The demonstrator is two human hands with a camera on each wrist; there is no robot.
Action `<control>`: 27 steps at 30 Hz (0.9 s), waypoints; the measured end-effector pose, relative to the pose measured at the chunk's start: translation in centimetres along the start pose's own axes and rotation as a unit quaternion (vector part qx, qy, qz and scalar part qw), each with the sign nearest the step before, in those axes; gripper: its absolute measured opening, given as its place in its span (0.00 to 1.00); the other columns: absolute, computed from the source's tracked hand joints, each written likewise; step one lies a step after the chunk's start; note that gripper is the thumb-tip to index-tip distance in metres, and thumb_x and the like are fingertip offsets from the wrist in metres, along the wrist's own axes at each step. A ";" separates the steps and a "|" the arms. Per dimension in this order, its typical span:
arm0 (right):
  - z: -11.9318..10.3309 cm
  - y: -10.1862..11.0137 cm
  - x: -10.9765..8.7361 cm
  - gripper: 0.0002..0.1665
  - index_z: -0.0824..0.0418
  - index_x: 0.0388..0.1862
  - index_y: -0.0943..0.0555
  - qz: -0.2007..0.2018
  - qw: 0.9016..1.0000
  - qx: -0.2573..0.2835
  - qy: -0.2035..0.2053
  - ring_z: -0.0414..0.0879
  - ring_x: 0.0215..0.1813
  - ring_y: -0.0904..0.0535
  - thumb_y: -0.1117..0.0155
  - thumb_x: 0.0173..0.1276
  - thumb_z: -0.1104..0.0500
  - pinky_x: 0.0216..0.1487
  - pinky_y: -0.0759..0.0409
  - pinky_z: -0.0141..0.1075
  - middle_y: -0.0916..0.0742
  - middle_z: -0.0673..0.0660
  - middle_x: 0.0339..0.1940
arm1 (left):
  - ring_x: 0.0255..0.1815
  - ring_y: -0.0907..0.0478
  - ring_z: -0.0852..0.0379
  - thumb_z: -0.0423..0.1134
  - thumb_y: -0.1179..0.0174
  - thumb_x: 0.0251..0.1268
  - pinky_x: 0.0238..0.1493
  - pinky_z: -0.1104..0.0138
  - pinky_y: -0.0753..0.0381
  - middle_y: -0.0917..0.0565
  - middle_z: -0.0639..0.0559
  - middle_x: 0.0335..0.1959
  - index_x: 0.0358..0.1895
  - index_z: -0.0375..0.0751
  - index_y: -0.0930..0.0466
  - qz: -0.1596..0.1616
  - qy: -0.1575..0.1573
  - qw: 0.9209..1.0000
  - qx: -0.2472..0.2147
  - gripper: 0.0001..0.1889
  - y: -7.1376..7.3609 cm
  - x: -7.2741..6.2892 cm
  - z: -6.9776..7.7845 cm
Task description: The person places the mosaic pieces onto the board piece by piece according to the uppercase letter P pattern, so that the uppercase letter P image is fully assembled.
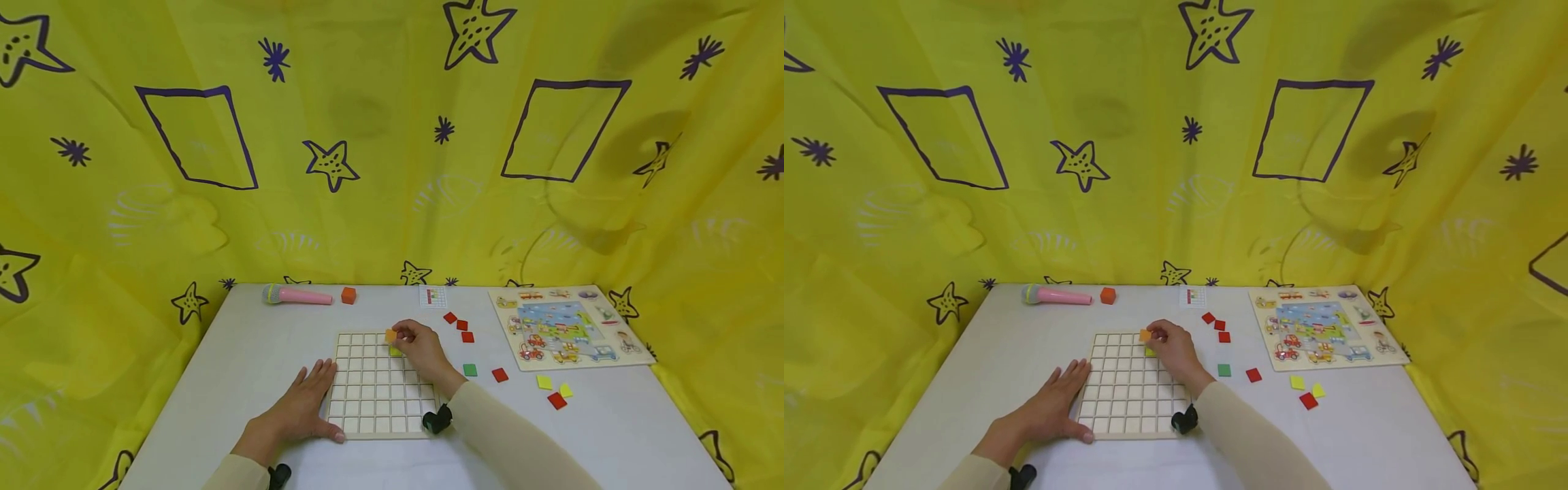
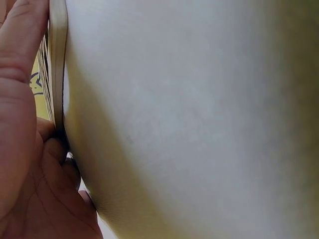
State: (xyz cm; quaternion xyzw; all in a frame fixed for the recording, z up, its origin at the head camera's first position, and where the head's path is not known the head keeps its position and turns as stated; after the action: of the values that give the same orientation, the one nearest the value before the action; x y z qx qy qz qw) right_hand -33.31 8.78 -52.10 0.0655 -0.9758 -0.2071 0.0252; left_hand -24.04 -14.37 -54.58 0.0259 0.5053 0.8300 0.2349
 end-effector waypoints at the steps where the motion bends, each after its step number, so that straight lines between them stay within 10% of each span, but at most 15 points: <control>1: 0.1 -0.2 0.1 0.11 0.55 0.52 0.14 -0.002 1.000 -0.006 0.001 0.47 0.44 0.24 0.29 0.73 0.64 0.45 0.21 0.34 0.15 0.51 0.42 | 0.89 0.56 0.38 0.71 0.20 0.38 0.87 0.39 0.59 0.48 0.38 0.87 0.85 0.33 0.50 -0.001 0.001 1.000 -0.001 0.75 0.0 0.0 0.0; 15: 0.0 -1.3 0.3 0.09 0.57 0.47 0.13 -0.013 0.998 -0.061 0.021 0.45 0.41 0.25 0.27 0.69 0.64 0.50 0.24 0.41 0.16 0.49 0.36 | 0.89 0.56 0.37 0.72 0.21 0.38 0.86 0.39 0.59 0.48 0.37 0.87 0.85 0.32 0.50 -0.001 -0.003 1.000 -0.002 0.75 -0.1 0.1 0.0; 22: -0.1 -1.7 0.4 0.09 0.59 0.47 0.13 -0.026 0.996 -0.073 0.037 0.45 0.37 0.24 0.27 0.69 0.64 0.83 0.38 0.59 0.16 0.49 0.33 | 0.89 0.56 0.38 0.71 0.21 0.38 0.87 0.39 0.60 0.48 0.37 0.87 0.85 0.32 0.49 -0.002 0.003 1.000 -0.004 0.74 0.0 0.1 0.0; 27: -0.1 -2.0 0.4 0.09 0.59 0.47 0.13 -0.030 0.994 -0.094 0.044 0.44 0.36 0.25 0.26 0.69 0.64 0.85 0.43 0.60 0.16 0.48 0.32 | 0.89 0.56 0.37 0.71 0.20 0.37 0.87 0.39 0.60 0.48 0.37 0.87 0.85 0.32 0.49 -0.002 0.006 1.000 -0.003 0.74 0.0 0.0 0.1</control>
State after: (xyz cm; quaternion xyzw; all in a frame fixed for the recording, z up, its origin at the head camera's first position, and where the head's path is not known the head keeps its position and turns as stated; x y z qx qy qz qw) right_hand -33.49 6.85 -52.86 0.1014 -0.9476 -0.2952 0.0679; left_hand -24.05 -14.34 -54.52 0.0191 0.5045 0.8309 0.2340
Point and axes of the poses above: each hand's wrist, its own x-axis towards the middle knuckle, its own y-axis out of the back of the hand, z = x × y, the point moved 9 cm from there along x, towards the middle knuckle
